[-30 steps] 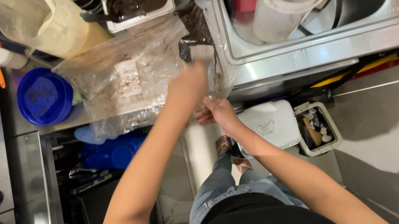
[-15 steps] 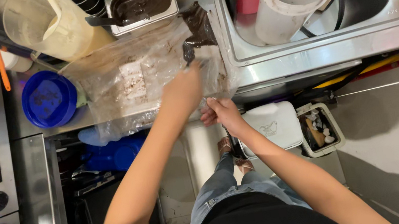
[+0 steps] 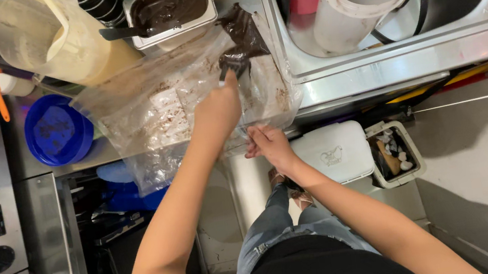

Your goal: The person spreads a dark chocolate mixture onto a plastic sheet using a metal spatula, then folds the sheet and scrapes excess chocolate back into a container. They wipe the countertop with a cloth and clean their hands with a tissue.

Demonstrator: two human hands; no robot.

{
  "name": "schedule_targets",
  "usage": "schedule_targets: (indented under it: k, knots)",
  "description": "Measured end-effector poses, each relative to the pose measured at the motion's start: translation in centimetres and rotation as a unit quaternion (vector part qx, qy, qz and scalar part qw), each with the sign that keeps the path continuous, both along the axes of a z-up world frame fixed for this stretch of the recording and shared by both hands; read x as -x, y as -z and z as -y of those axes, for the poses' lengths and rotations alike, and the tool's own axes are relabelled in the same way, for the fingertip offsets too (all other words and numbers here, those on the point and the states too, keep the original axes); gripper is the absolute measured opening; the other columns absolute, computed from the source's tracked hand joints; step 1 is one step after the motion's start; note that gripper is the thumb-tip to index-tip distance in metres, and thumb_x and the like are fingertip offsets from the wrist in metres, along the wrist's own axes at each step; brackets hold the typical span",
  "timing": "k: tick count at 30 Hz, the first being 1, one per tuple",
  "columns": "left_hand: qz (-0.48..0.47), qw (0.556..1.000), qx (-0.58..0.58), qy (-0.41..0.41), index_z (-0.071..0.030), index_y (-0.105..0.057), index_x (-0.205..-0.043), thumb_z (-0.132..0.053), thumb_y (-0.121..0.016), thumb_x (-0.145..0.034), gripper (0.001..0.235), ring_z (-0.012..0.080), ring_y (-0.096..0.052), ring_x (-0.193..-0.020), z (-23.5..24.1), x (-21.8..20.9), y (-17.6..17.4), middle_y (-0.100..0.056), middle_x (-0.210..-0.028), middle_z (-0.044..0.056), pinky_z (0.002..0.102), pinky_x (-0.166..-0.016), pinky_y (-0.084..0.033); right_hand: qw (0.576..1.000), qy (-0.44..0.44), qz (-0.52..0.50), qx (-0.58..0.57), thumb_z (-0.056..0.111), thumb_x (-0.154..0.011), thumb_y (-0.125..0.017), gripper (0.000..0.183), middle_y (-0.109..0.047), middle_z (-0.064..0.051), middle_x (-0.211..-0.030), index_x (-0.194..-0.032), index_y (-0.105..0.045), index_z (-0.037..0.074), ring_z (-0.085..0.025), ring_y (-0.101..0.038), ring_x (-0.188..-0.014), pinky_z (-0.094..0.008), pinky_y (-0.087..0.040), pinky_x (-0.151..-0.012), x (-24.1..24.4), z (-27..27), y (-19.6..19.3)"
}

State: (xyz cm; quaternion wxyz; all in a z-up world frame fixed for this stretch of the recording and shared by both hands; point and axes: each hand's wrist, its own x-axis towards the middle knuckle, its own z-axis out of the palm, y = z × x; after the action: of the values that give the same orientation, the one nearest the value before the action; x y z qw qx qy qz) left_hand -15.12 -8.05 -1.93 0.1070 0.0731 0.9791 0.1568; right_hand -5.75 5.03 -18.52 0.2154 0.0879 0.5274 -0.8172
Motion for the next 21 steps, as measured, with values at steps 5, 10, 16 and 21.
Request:
schedule_targets:
  k: [5,10,16,21]
  knots:
    - [-0.034,0.999,0.01,0.025,-0.005,-0.054,-0.129,-0.014,-0.042,-0.101,0.032,0.0499,-0.069,-0.093,1.3,0.9,-1.9,-0.07,-0.105,0.029,0.059,-0.077,-0.055,1.0,-0.019,0.0,-0.023,0.027,-0.106,-0.056,0.031,-0.063,-0.004,-0.075,-0.094,-0.064,0.0,-0.014,-0.066,-0.064,-0.03,-0.06,-0.064,0.0,-1.2,-0.9]
    - [0.097,0.992,0.076,0.005,-0.009,-0.047,-0.14,-0.018,-0.038,-0.101,0.041,0.0515,-0.068,-0.092,4.1,-2.1,-2.9,-0.069,-0.099,0.032,0.06,-0.08,-0.054,0.995,-0.072,-0.029,-0.056,0.026,-0.104,-0.055,0.03,-0.058,-0.001,-0.071,-0.088,-0.063,0.002,-0.01,-0.058,-0.06,-0.03,-0.063,-0.064,0.2,-2.8,-2.5]
    - [0.018,0.999,0.039,0.016,-0.004,-0.052,-0.126,-0.015,-0.039,-0.101,0.03,0.0503,-0.069,-0.09,3.2,1.6,-1.4,-0.069,-0.098,0.031,0.061,-0.075,-0.055,0.991,-0.103,-0.031,-0.085,0.026,-0.105,-0.055,0.033,-0.052,-0.001,-0.064,-0.083,-0.06,0.002,-0.01,-0.056,-0.055,-0.03,-0.059,-0.056,0.8,-3.4,-2.7]
    - [0.075,0.997,-0.007,-0.017,-0.012,-0.054,-0.131,-0.028,-0.044,-0.103,0.034,0.0463,-0.072,-0.085,4.0,2.4,-2.8,-0.071,-0.098,0.027,0.057,-0.08,-0.055,0.981,-0.138,0.046,-0.131,0.043,-0.111,-0.041,0.059,-0.053,-0.008,-0.051,-0.078,-0.065,0.001,-0.017,-0.062,-0.045,-0.03,-0.057,-0.047,-1.2,-4.4,-6.1]
